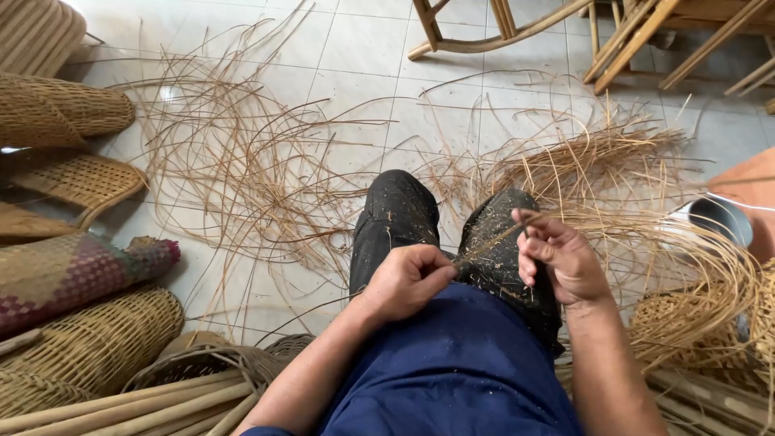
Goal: Splitting long rattan strands into thinner strips using a hand knife
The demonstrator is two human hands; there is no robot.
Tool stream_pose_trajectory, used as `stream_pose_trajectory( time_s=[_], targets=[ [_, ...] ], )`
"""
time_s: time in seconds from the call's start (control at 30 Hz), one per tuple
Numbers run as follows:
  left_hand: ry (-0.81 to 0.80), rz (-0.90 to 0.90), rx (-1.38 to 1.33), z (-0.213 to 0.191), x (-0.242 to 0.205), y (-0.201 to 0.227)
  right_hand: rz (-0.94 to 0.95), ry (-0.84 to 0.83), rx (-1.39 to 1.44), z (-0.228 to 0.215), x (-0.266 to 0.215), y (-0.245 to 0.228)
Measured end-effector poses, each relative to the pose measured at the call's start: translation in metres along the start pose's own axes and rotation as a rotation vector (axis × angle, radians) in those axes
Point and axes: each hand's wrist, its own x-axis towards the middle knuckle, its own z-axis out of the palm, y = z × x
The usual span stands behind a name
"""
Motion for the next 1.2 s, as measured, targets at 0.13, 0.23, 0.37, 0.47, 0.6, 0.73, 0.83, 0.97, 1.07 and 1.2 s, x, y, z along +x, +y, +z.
stream_pose_trajectory(
  time_s=[0.13,0.23,0.37,0.47,0.6,0.73,0.83,0.97,1.07,1.2],
  targets=[
    [0.014,-0.009,0.012,-0.005,-0.001,0.005,-0.028,0.0,0.027,0.015,-0.001,-0.01],
    [0.036,-0.039,-0.075,-0.004,-0.003,0.001,-0.028,-0.036,0.015,0.035,-0.007,-0.018],
    [0.026,-0.03,-0.095,0.003,-0.001,-0.01,0.046,-0.123,-0.055,0.067,-0.019,-0.014],
    [0.01,-0.024,-0.093,0.003,-0.003,-0.008,0.078,-0.131,-0.117,0.075,-0.024,-0.004],
    [0.0,-0.038,-0.049,-0.005,-0.012,0.004,0.029,-0.058,0.008,0.038,-0.018,0.004],
    [-0.006,-0.047,-0.051,-0.004,-0.016,0.0,-0.005,-0.01,0.048,0.027,-0.015,-0.001],
    [-0.021,-0.064,-0.042,-0.003,-0.014,-0.008,0.009,-0.018,0.052,0.045,-0.018,-0.004],
    [-0.018,-0.063,-0.043,-0.001,-0.016,-0.008,0.08,-0.069,-0.012,0.063,-0.026,-0.002],
    [-0.004,-0.064,-0.032,-0.003,-0.015,-0.008,0.06,-0.041,-0.012,0.037,-0.014,0.002],
    [-0.004,-0.078,-0.032,-0.004,-0.013,-0.012,0.072,-0.022,0.025,0.024,-0.004,0.007]
  ],
)
